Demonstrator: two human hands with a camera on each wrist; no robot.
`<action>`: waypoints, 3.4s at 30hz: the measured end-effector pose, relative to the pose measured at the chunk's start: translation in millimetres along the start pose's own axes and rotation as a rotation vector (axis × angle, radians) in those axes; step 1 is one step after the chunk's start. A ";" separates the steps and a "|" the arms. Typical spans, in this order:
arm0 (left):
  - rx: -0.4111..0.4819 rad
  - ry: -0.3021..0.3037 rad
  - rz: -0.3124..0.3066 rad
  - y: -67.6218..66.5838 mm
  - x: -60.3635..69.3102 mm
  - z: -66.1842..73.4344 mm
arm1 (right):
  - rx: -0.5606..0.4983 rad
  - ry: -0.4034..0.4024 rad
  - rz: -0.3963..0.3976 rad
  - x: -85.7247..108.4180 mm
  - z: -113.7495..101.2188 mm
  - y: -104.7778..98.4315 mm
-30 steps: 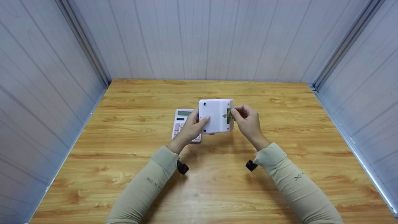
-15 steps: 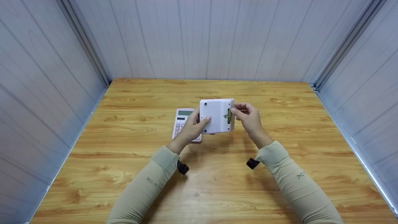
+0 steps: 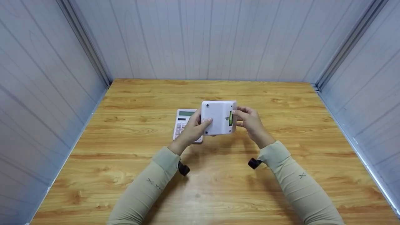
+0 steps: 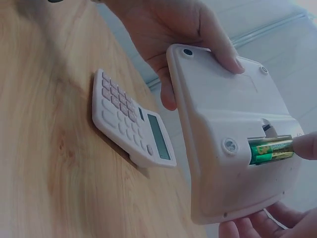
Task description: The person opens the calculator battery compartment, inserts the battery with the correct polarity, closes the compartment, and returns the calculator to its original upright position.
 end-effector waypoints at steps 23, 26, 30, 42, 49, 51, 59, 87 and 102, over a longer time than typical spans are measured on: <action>0.041 -0.022 0.018 -3.7 0.6 0.4 | 0.185 -0.146 0.076 -2.7 1.4 -4.8; 0.047 -0.023 0.019 -3.7 0.3 -0.7 | 0.204 -0.128 0.052 -3.7 0.7 -8.6; 0.049 -0.033 0.030 -4.4 0.4 -2.1 | 0.248 -0.134 0.029 -2.5 -1.5 -14.4; 0.025 -0.042 0.026 -7.7 2.8 -2.7 | 0.367 -0.184 0.049 0.7 -1.8 -42.5; 0.031 -0.047 0.022 -8.8 3.0 -3.5 | 0.504 -0.198 0.082 1.3 3.6 -60.1; 0.030 -0.050 0.023 -8.9 3.2 -4.1 | 0.532 -0.194 0.089 0.7 6.1 -65.2; 0.022 -0.039 0.025 -9.3 3.2 -4.2 | 0.607 -0.151 0.078 0.3 15.9 -78.6; 0.034 -0.014 0.014 -7.8 3.1 -3.4 | 0.784 -0.030 0.022 -9.3 54.3 -99.4; 0.047 -0.020 0.012 -5.3 3.9 -5.8 | 0.851 -0.016 0.019 -10.1 61.3 -96.5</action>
Point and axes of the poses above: each hand's wrist, its own x-axis away from the middle knuckle, its own y-axis out of the palm, z = x × y, the point moved 5 cm from there along -x, towards the middle knuckle, and after that the axes turned 12 degrees about y, right-handed, at the moved point
